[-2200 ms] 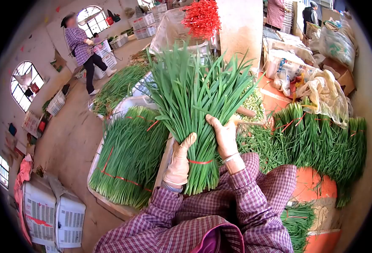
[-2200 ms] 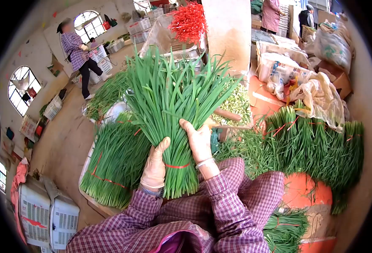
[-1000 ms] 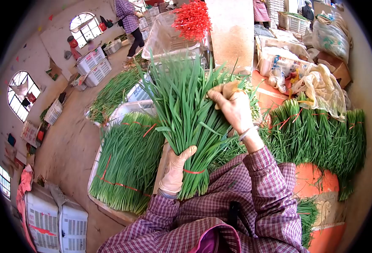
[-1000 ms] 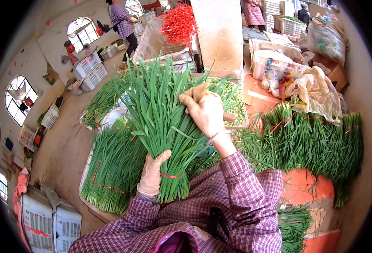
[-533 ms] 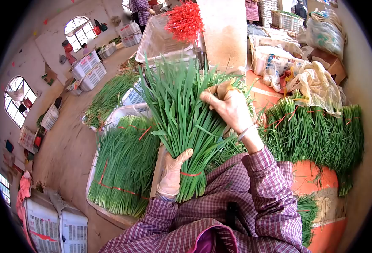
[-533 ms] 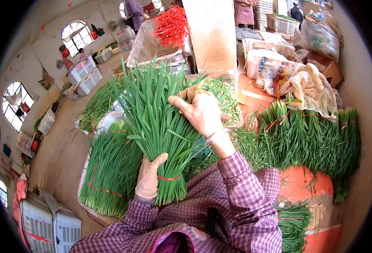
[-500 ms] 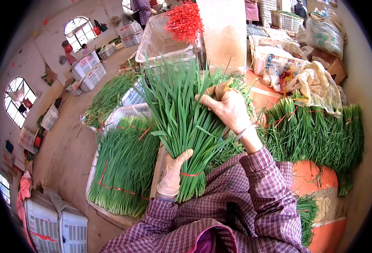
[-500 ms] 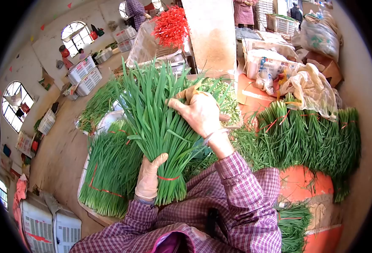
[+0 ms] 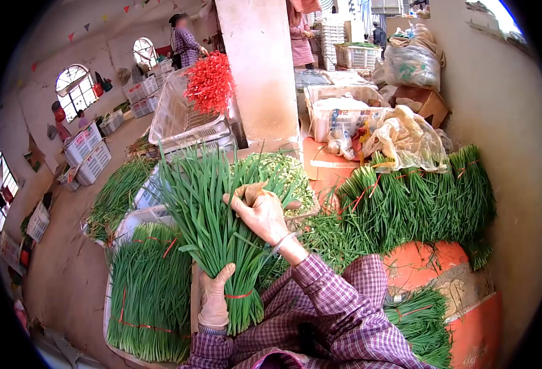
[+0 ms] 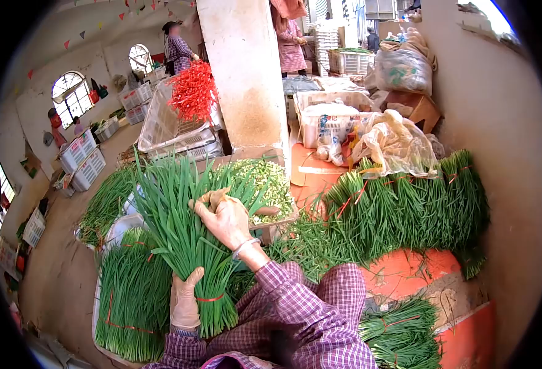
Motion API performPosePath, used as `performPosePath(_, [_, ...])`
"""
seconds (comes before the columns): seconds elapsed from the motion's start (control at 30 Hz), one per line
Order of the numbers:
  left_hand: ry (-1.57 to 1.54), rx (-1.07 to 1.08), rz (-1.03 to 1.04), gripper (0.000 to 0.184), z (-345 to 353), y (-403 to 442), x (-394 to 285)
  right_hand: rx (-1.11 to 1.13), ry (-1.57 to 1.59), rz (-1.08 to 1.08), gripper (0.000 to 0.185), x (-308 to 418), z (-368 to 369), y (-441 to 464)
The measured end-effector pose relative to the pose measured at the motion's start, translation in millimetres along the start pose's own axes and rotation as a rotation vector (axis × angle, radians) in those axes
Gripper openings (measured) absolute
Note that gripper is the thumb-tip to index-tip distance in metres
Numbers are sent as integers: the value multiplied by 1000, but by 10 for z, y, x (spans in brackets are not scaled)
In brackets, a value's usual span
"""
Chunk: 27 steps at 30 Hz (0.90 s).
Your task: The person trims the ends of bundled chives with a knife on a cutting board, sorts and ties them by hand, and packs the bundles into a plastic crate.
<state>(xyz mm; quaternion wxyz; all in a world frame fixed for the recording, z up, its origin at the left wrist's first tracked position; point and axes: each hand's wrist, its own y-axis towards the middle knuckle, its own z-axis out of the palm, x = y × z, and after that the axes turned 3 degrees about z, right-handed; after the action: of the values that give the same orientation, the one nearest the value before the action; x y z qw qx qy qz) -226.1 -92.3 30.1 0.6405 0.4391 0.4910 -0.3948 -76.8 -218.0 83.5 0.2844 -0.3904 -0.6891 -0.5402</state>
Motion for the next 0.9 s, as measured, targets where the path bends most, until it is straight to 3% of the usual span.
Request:
performPosePath(0.1, [16, 16, -5, 69, 5, -3, 23, -55, -206, -89, 44, -6, 25, -19])
performPosePath(0.23, [-48, -15, 8, 69, 60, -48, -56, -123, -220, -76, 31, -104, 80, -51])
performPosePath(0.37, [2, 8, -50, 67, 32, -51, -50, -196, -20, -75, 23, -201, 151, -55])
performPosePath(0.4, [13, 24, -45, 67, 29, -42, -45, -155, 164, 33, 25, -127, 121, -68])
performPosePath(0.43, [23, 40, -41, 67, 34, -40, -36, -158, 159, 32, 25, -117, 88, -27])
performPosePath(0.5, [15, 34, -57, 67, 48, -85, 10, -331, 573, 150, 27, -78, -3, 155])
performPosePath(0.63, [-50, -13, -28, 67, -1, -86, 83, -512, 880, 195, 29, -58, -610, 505])
performPosePath(0.67, [-87, -73, 46, 53, -2, -65, 34, -466, 837, 230, 30, -149, -725, 476])
performPosePath(0.7, [-121, -59, 5, 62, -134, 42, 189, -419, 793, 262, 33, -294, -847, 459])
performPosePath(0.8, [-200, -190, -44, 60, -179, 224, 35, -265, -143, 143, 53, -818, -889, -22])
performPosePath(0.9, [-255, -109, -25, 60, -113, 460, -168, 122, -79, 15, 95, -826, -534, -576])
